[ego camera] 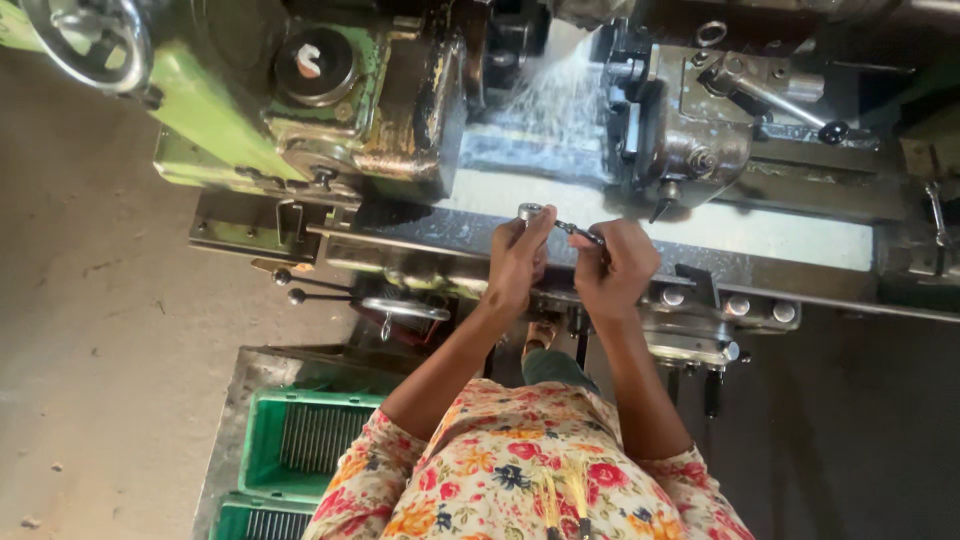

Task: The person repeatedly picks small metal rods from a green crate, places them into a press machine, and operates the lever to process them. After each cycle, the person removes the processed rod and returns it to the crate.

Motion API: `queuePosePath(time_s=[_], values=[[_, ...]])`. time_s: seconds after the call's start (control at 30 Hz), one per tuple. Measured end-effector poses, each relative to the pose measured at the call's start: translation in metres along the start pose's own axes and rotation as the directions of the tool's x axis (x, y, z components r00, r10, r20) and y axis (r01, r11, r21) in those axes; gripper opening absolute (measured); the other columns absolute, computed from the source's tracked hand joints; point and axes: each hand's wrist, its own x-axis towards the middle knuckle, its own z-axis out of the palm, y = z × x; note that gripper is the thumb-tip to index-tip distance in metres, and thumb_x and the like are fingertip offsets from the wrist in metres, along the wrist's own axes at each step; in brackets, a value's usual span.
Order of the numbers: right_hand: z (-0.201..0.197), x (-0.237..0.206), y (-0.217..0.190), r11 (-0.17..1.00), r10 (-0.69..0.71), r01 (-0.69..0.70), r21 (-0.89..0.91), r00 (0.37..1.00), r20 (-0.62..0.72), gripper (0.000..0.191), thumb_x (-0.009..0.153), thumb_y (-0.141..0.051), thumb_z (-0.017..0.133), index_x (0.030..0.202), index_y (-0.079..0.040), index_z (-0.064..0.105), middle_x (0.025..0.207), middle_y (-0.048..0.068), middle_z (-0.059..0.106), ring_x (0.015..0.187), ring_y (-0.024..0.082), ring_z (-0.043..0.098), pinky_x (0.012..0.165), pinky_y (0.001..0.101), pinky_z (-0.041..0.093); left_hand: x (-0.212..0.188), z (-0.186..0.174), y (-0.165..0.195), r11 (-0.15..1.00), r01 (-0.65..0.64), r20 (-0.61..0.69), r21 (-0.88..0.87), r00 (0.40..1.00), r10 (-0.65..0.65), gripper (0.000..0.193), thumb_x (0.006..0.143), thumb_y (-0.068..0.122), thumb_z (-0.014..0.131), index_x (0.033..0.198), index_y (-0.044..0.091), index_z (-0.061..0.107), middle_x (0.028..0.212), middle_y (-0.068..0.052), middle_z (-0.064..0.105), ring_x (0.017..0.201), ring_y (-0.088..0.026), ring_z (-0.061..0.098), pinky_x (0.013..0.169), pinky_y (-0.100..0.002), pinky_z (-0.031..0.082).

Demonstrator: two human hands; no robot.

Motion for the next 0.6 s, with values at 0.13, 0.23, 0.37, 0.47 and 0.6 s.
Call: queuePosePath(time_s=[0.13, 0.23, 0.37, 0.47, 0.6], values=[[0.011, 0.015, 0.015, 0.999, -0.004, 0.008, 0.051, 0.997, -0.078, 0.027, 0.096, -0.019, 0.081, 0.090, -0.001, 0.062, 0.077, 0.011, 0.059, 0.063, 0.025, 0.055, 0.059, 0.0362, 0.040, 0.021, 0.004, 0.004, 1.000, -0.007, -0.008, -0.021, 1.000, 0.007, 0.035, 0.098, 0.039, 0.068, 0.078, 0.014, 0.053, 0.057, 0.010, 0.037, 0.045, -0.002, 0.030, 0.040, -0.025, 0.020], [0.013, 0.021, 0.030, 0.996, 0.006, 0.001, 0.088, 0.997, -0.076, 0.027, 0.095, -0.021, 0.081, 0.098, -0.002, 0.062, 0.081, 0.009, 0.063, 0.060, 0.019, 0.054, 0.057, 0.0334, 0.041, 0.034, 0.008, 0.002, 0.999, -0.038, 0.001, -0.014, 0.999, 0.038, 0.033, 0.098, 0.039, 0.065, 0.078, 0.014, 0.055, 0.055, 0.010, 0.037, 0.043, -0.002, 0.029, 0.039, -0.026, 0.020], [0.008, 0.025, 0.044, 0.999, -0.004, 0.006, 0.032, 0.998, -0.062, 0.034, 0.088, -0.024, 0.088, 0.096, -0.003, 0.062, 0.073, 0.007, 0.057, 0.052, 0.018, 0.046, 0.051, 0.0344, 0.034, 0.044, 0.017, -0.004, 0.990, -0.137, 0.031, 0.016, 0.990, 0.137, 0.037, 0.101, 0.038, 0.065, 0.074, 0.013, 0.057, 0.054, 0.008, 0.040, 0.044, -0.003, 0.032, 0.041, -0.027, 0.023], [0.006, 0.028, 0.056, 0.998, -0.040, 0.043, 0.036, 0.996, -0.080, 0.037, 0.088, -0.027, 0.088, 0.097, -0.004, 0.061, 0.070, 0.004, 0.052, 0.053, 0.018, 0.045, 0.054, 0.0353, 0.034, 0.051, 0.025, -0.006, 0.989, -0.137, 0.038, 0.049, 0.990, 0.135, 0.034, 0.099, 0.037, 0.066, 0.076, 0.012, 0.063, 0.056, 0.008, 0.043, 0.047, -0.003, 0.035, 0.042, -0.027, 0.024], [-0.007, 0.029, 0.086, 0.991, -0.127, 0.124, 0.047, 0.990, 0.064, 0.022, 0.098, -0.023, 0.080, 0.100, -0.004, 0.068, 0.078, 0.006, 0.063, 0.062, 0.018, 0.055, 0.057, 0.0320, 0.039, 0.066, 0.027, -0.003, 0.998, 0.049, 0.097, 0.033, 0.994, -0.052, 0.043, 0.099, 0.039, 0.068, 0.069, 0.015, 0.050, 0.053, 0.009, 0.036, 0.043, -0.004, 0.030, 0.039, -0.026, 0.021]])
